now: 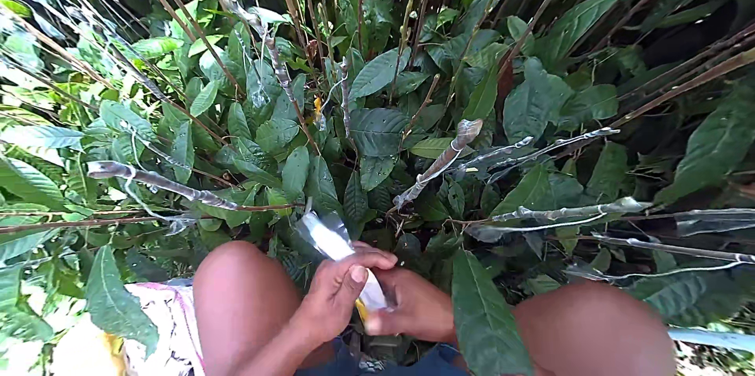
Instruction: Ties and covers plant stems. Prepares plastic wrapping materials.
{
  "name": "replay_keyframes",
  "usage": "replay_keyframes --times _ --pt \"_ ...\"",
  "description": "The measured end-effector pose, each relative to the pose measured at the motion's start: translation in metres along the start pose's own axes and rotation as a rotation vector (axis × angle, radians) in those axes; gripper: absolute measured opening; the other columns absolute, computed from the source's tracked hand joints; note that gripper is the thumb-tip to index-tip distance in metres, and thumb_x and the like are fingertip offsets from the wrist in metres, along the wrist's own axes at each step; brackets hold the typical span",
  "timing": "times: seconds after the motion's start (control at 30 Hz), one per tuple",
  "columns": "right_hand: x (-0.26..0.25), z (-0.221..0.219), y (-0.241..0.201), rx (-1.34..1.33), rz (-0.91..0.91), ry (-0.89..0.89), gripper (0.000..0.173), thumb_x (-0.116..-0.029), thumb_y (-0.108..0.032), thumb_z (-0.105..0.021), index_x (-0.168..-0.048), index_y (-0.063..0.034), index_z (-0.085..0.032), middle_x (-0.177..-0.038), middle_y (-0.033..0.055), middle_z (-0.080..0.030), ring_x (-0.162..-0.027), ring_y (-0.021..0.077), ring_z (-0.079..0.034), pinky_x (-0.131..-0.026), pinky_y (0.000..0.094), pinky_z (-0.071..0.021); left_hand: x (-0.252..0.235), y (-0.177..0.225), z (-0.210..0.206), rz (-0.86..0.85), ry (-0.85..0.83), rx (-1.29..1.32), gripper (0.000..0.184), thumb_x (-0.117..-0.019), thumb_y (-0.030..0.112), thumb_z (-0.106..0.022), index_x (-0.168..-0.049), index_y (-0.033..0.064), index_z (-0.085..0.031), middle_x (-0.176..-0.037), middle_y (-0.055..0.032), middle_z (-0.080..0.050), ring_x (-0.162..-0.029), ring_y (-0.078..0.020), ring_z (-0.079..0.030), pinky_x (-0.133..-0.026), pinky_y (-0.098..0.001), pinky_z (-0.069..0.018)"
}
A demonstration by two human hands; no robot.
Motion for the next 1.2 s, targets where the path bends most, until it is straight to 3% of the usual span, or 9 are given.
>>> replay_keyframes --times 0.1,0.23,0.4,0.63,0.7,0.8,0.93,1.03,1.2 --pt "0.003 0.010 -0.010 0.444 -0.005 0.158 0.040 -0.1028 -0.035 -0.059 -0.090 0.0017 -0.070 -0.078 0.0138 -0.068 -0.075 0.0237 -0.067 -0.071 0.0466 -0.0555 -0.010 0.002 0.008 0.045 -0.066 -0.138 0.063 -0.1108 0.051 -0.026 -0.124 0.0098 -0.071 -0.131 -0.0040 -0.070 -0.124 -0.0120 -0.063 -0.108 -0.0359 -0.0513" --pt "-0.001 0.028 -0.012 0.665 0.181 0.218 0.034 -0.1054 -0.026 -0.054 -0.097 0.0033 -0.070 -0.091 0.0187 -0.073 -0.089 0.0302 -0.072 -0.082 0.0493 -0.0578 -0.006 0.005 0.001 0.376 -0.139 0.630 0.060 -0.1077 0.052 -0.037 -0.139 0.0083 -0.063 -0.140 -0.0054 -0.064 -0.064 0.0007 -0.065 -0.056 -0.0154 -0.0542" --pt "-0.016 0.030 0.008 0.739 -0.133 0.014 0.044 -0.1083 -0.031 -0.050 -0.105 0.0089 -0.068 -0.101 0.0259 -0.070 -0.100 0.0392 -0.069 -0.091 0.0550 -0.0522 -0.017 0.033 0.025 0.325 0.326 1.060 0.044 -0.1076 0.043 -0.046 -0.078 0.0164 -0.065 -0.064 0.0076 -0.056 -0.047 -0.0014 -0.052 -0.043 -0.0159 -0.0458" --pt "0.004 0.035 0.038 -0.286 -0.153 0.173 0.042 -0.1095 -0.036 -0.037 -0.114 -0.0025 -0.062 -0.082 -0.0022 -0.063 -0.070 0.0058 -0.061 -0.066 0.0253 -0.0545 -0.005 0.051 0.089 0.061 0.467 0.413 0.047 -0.1088 0.046 -0.040 -0.079 0.0201 -0.066 -0.061 0.0101 -0.058 -0.046 -0.0026 -0.055 -0.044 -0.0195 -0.0513" --pt "0.004 0.021 0.034 -0.754 0.058 -0.042 0.053 -0.1018 -0.055 -0.054 -0.129 -0.0102 -0.064 -0.103 0.0006 -0.073 -0.090 0.0113 -0.070 -0.081 0.0306 -0.0596 0.000 0.028 0.070 0.109 0.388 0.179 0.051 -0.1051 0.058 -0.039 -0.094 0.0226 -0.074 -0.080 0.0062 -0.074 -0.072 -0.0100 -0.073 -0.070 -0.0314 -0.0645" --pt "0.006 0.004 0.011 -1.059 0.267 -0.118 0.053 -0.0926 -0.021 -0.071 -0.140 -0.0016 -0.058 -0.129 0.0171 -0.067 -0.115 0.0260 -0.068 -0.100 0.0406 -0.0555 0.009 -0.019 0.023 0.164 0.103 0.265 0.086 -0.0914 0.078 -0.046 -0.134 0.0061 -0.064 -0.135 -0.0102 -0.067 -0.126 -0.0228 -0.063 -0.109 -0.0426 -0.0503" --pt "0.007 0.007 -0.003 -0.961 0.313 0.150 0.050 -0.0859 0.002 -0.070 -0.134 0.0031 -0.059 -0.127 0.0176 -0.068 -0.112 0.0257 -0.070 -0.098 0.0386 -0.0580 0.019 -0.023 -0.016 0.331 0.040 0.441 0.056 -0.0880 0.041 -0.078 -0.130 0.0070 -0.062 -0.116 0.0025 -0.073 -0.101 -0.0074 -0.071 -0.089 -0.0291 -0.0611" --pt "0.005 0.014 -0.006 -0.776 0.233 0.416 0.023 -0.0893 0.002 -0.071 -0.113 0.0001 -0.071 -0.105 0.0119 -0.075 -0.091 0.0175 -0.074 -0.084 0.0328 -0.0633 0.019 -0.030 -0.017 0.383 0.080 0.476 0.018 -0.1056 0.022 -0.057 -0.105 0.0096 -0.070 -0.088 0.0025 -0.074 -0.070 -0.0077 -0.071 -0.064 -0.0272 -0.0630" --pt "0.007 0.027 -0.008 -0.742 0.250 0.672 0.020 -0.1030 -0.001 -0.052 -0.099 0.0011 -0.072 -0.089 0.0125 -0.076 -0.059 0.0111 -0.070 -0.053 0.0238 -0.0607 0.022 -0.033 -0.013 0.379 0.062 0.538 0.026 -0.1080 0.025 -0.053 -0.096 0.0098 -0.070 -0.085 -0.0006 -0.073 -0.075 -0.0137 -0.074 -0.073 -0.0347 -0.0657"
Point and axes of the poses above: each hand's wrist, its own x-axis away from the middle knuckle, its own z-axis out of the back of the hand, y = z × x, the point moved 4 cm from there along -x, towards the middle knuckle
